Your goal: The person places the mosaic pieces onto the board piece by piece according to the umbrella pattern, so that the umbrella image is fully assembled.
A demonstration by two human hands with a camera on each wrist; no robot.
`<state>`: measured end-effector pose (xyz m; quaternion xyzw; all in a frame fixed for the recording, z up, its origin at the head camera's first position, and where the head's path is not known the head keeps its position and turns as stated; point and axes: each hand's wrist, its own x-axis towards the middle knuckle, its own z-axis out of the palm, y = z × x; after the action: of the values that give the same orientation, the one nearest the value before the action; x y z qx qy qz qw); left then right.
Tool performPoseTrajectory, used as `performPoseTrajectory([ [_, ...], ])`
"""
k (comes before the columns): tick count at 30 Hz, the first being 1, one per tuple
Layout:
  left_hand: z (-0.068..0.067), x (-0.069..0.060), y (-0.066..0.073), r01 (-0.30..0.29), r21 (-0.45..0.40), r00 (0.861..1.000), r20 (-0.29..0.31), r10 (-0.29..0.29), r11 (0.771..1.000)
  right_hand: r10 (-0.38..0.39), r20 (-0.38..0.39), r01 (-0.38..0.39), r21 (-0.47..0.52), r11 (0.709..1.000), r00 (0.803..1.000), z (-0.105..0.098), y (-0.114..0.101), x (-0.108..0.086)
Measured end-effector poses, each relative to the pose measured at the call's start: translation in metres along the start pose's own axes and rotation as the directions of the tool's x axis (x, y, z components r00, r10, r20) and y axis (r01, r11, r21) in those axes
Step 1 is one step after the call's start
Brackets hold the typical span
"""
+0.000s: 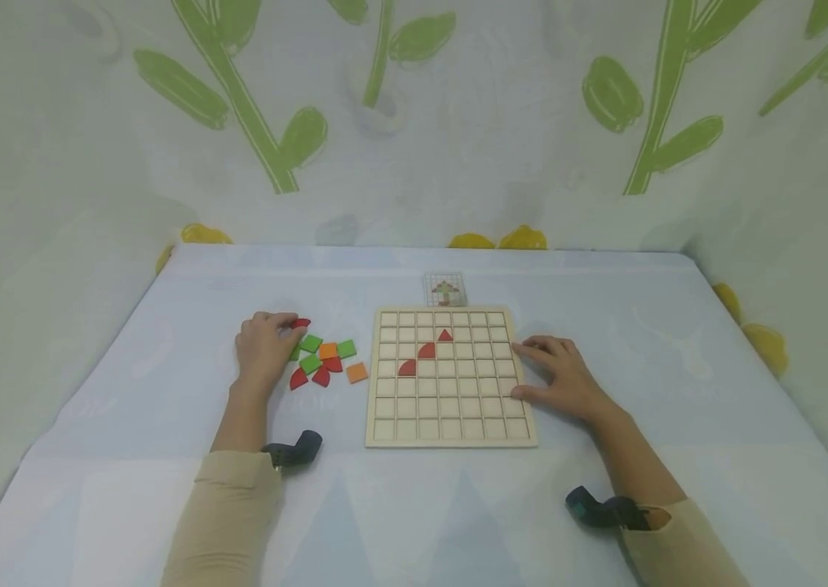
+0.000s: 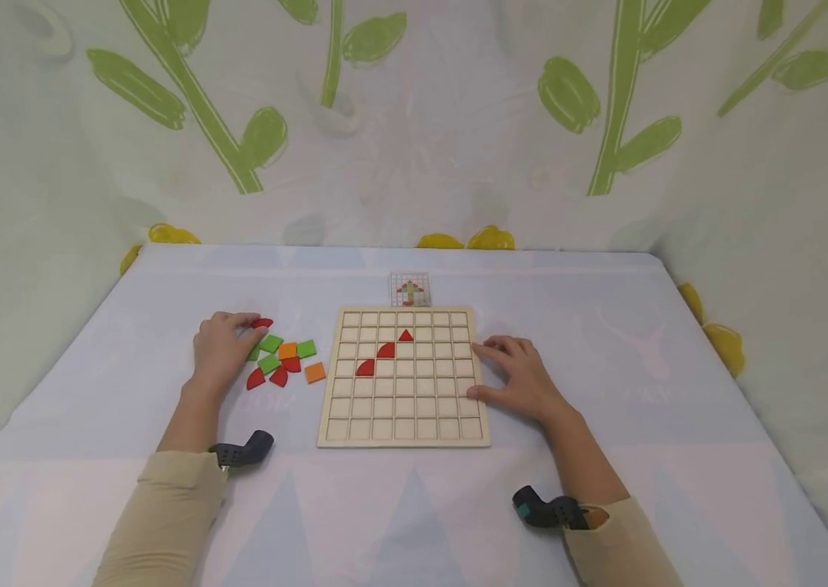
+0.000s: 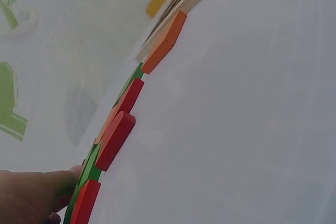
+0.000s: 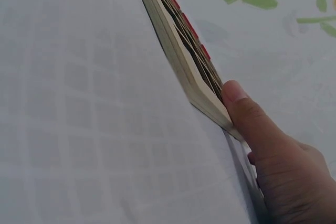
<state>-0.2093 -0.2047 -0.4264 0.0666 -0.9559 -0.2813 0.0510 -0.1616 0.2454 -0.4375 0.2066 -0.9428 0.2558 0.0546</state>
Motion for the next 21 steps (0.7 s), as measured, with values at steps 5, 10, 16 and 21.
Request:
performPoseTrajectory([
  [5, 0.0018, 0.0000, 0.0039, -0.008, -0.029, 1.000, 0.008, 0.008, 1.000, -0.014, -0.013, 0.014, -0.002, 1.000, 1.000, 0.0007, -0.0007, -0.0005],
  [10, 0.0010, -0.0007, 0.0081, -0.015, -0.034, 1.000, 0.023, 0.016, 0.999, -0.008, -0.006, 0.008, -0.002, 1.000, 1.000, -0.0007, -0.0018, -0.0006],
  [16, -0.0016, -0.0008, 0.0077, -0.029, -0.087, 0.999, 0.025, 0.031, 0.996, -0.001, -0.007, 0.001, -0.008, 1.000, 1.000, -0.0012, -0.0018, 0.0011],
  [21, 0.0006, -0.0016, 0.0100, -0.019, -0.135, 0.998, 0.065, 0.028, 0.991, 0.014, 0.012, -0.014, -0.016, 1.000, 1.000, -0.0005, 0.0006, 0.0005],
])
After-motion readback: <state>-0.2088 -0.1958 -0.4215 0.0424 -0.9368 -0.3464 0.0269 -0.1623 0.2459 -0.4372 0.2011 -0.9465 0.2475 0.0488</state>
